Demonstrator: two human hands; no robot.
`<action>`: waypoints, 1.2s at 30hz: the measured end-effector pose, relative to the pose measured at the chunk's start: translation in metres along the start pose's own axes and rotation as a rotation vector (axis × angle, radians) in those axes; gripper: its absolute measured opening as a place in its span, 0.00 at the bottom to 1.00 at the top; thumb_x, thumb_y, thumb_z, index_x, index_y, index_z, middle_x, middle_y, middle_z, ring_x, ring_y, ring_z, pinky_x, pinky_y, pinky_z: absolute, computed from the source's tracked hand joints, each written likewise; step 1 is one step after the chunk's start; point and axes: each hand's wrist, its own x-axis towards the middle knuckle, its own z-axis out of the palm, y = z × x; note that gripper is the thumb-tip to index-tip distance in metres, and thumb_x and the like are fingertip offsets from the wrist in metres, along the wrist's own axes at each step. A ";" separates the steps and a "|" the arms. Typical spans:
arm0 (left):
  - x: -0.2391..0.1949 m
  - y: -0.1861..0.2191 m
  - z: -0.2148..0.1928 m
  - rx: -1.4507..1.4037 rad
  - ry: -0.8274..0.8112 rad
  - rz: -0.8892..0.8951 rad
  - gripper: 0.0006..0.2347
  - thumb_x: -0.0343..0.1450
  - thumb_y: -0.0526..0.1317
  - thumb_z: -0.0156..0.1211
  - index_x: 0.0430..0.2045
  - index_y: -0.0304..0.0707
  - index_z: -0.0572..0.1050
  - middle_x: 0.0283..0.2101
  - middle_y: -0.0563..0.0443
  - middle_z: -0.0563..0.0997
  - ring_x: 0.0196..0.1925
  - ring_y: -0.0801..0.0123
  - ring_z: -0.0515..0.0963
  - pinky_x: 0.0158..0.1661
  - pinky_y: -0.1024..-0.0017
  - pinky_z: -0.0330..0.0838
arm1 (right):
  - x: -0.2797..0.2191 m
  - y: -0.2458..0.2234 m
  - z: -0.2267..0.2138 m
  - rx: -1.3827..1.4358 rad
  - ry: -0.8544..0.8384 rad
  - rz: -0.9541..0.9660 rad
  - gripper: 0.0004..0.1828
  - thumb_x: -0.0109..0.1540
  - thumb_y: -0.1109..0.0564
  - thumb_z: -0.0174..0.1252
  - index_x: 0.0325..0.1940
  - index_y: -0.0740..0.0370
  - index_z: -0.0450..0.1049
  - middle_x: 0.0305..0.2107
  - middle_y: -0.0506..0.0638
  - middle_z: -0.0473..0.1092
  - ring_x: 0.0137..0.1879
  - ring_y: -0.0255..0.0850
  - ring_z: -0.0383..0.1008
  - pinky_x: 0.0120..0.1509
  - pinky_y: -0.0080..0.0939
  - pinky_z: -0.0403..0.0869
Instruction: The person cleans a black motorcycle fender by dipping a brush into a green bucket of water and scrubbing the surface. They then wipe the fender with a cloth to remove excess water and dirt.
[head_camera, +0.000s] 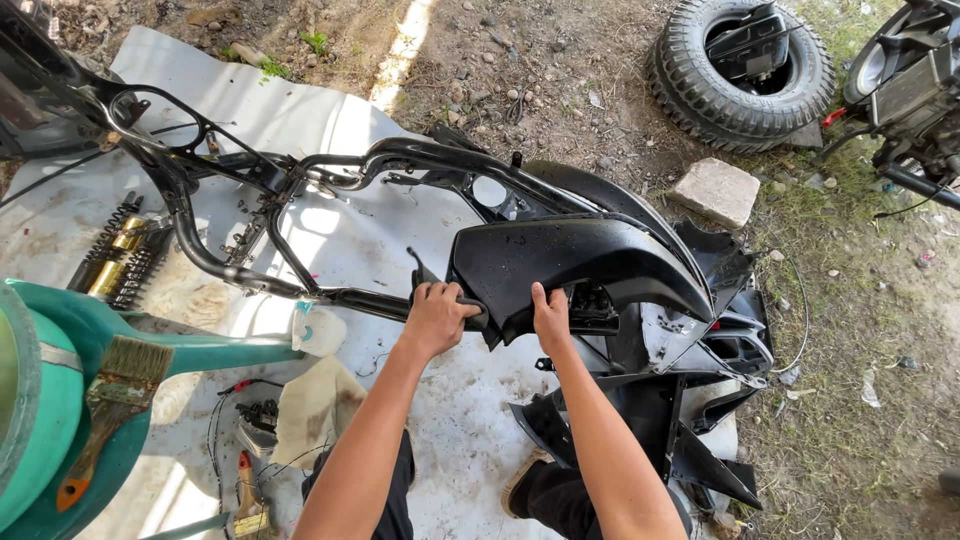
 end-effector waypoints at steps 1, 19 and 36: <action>0.003 -0.001 -0.001 -0.009 -0.020 -0.024 0.15 0.68 0.37 0.56 0.43 0.65 0.84 0.49 0.50 0.76 0.57 0.57 0.72 0.56 0.51 0.64 | -0.001 -0.002 0.000 -0.018 -0.008 -0.015 0.20 0.70 0.51 0.54 0.61 0.67 0.69 0.52 0.49 0.72 0.56 0.36 0.69 0.63 0.36 0.66; 0.025 -0.098 0.046 -0.611 0.041 -0.542 0.22 0.66 0.42 0.56 0.58 0.54 0.79 0.45 0.33 0.84 0.48 0.48 0.83 0.55 0.58 0.75 | -0.001 -0.004 0.001 -0.082 -0.034 -0.002 0.23 0.71 0.47 0.53 0.62 0.67 0.69 0.49 0.49 0.72 0.53 0.38 0.68 0.60 0.38 0.67; 0.006 -0.077 0.007 -0.221 0.299 -0.609 0.13 0.68 0.45 0.65 0.41 0.40 0.77 0.37 0.38 0.84 0.42 0.42 0.83 0.43 0.52 0.76 | -0.001 -0.002 -0.001 -0.053 -0.022 0.046 0.23 0.71 0.47 0.53 0.61 0.68 0.69 0.51 0.49 0.72 0.54 0.37 0.68 0.61 0.37 0.66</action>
